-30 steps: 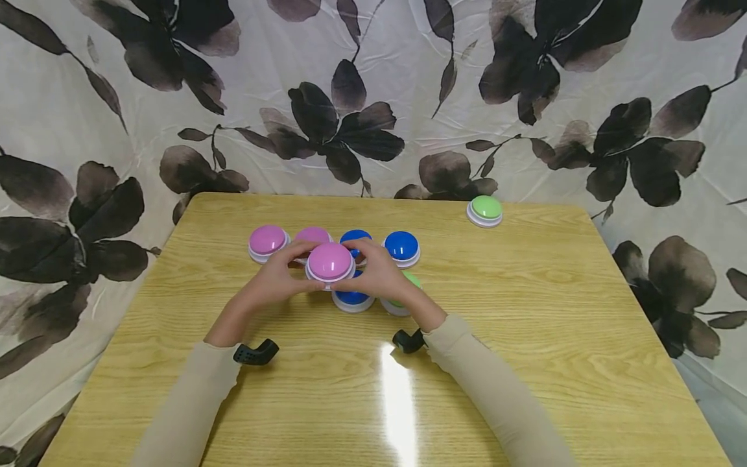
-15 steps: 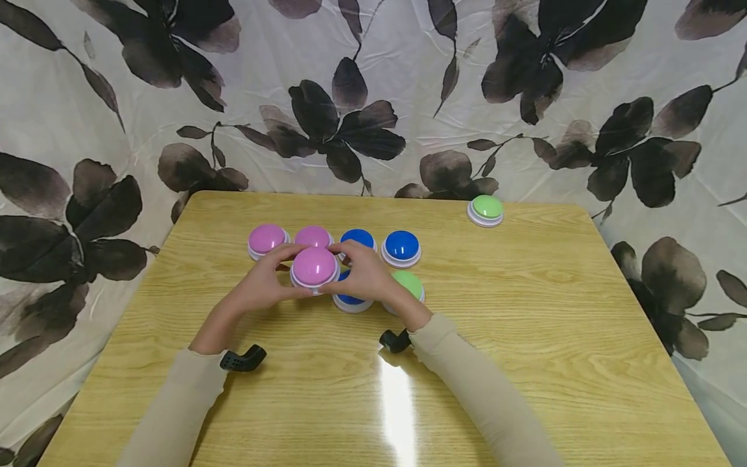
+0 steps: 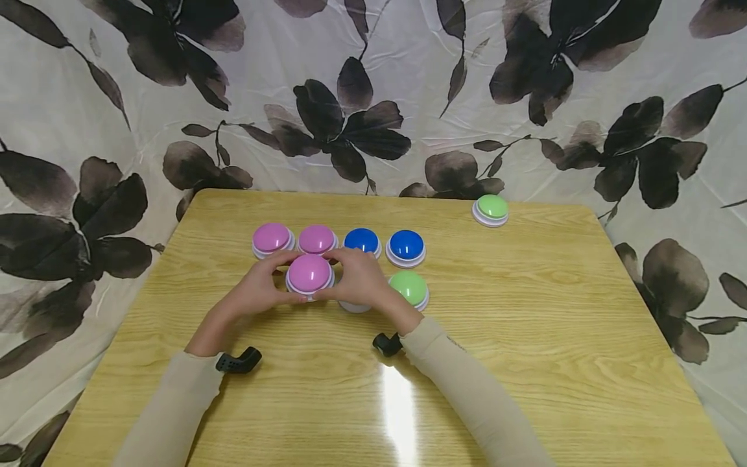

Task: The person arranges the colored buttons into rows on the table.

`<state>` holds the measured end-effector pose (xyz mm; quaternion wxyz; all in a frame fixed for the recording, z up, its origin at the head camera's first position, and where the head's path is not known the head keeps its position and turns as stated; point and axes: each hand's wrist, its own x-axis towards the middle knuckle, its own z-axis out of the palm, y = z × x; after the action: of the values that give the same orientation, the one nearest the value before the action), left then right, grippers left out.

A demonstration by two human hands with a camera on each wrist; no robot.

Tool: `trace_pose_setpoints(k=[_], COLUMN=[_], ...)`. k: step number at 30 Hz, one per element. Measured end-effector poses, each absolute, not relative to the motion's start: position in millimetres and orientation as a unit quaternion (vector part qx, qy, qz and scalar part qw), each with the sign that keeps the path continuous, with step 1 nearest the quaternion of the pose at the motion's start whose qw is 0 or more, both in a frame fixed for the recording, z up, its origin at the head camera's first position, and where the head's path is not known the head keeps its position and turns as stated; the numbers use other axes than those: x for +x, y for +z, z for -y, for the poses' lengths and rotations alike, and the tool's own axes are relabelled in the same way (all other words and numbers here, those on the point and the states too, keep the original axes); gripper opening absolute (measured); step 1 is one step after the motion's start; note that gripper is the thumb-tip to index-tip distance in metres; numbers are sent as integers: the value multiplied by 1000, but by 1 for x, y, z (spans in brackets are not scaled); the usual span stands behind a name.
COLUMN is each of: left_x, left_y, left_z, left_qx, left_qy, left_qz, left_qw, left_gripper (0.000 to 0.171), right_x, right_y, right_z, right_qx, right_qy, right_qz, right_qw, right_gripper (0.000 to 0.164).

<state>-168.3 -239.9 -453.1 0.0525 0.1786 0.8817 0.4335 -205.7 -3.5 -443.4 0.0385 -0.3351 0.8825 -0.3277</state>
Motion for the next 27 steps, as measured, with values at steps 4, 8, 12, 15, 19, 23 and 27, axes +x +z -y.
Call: trace_pose_setpoints(k=[4,8,12,15,19,23,27], left_x=[-168,-163,-155,-155,-156,-162,-171], left_y=[-456,-447,-435,-434,-436,-450,-471], left_z=[239,232,227,227,228,234,243], left_qx=[173,187,191,189,186,181,181], left_qy=[438,446,448,446,449,450,441], left_qz=[-880,-872,-870,-872,-871,-872,-876], left_qw=[60,68,75,73,69,67,68], left_gripper=[80,77,74,73,73,76,79], right_x=[-206,-205,-205,-205,-207,-209,-210], right_y=[-445,-449,-454,-456,-456,-454,-455], right_z=[5,6,8,9,10,10,12], right_qx=[-337,-334,-330,-325,-322,-318,-315], right_qy=[-322,-312,-316,-319,-317,-316,-304], right_qz=[-883,-887,-886,-886,-888,-889,-893], right_qw=[47,62,76,81,85,97,104], right_gripper=[70,70,70,70,69,66,66])
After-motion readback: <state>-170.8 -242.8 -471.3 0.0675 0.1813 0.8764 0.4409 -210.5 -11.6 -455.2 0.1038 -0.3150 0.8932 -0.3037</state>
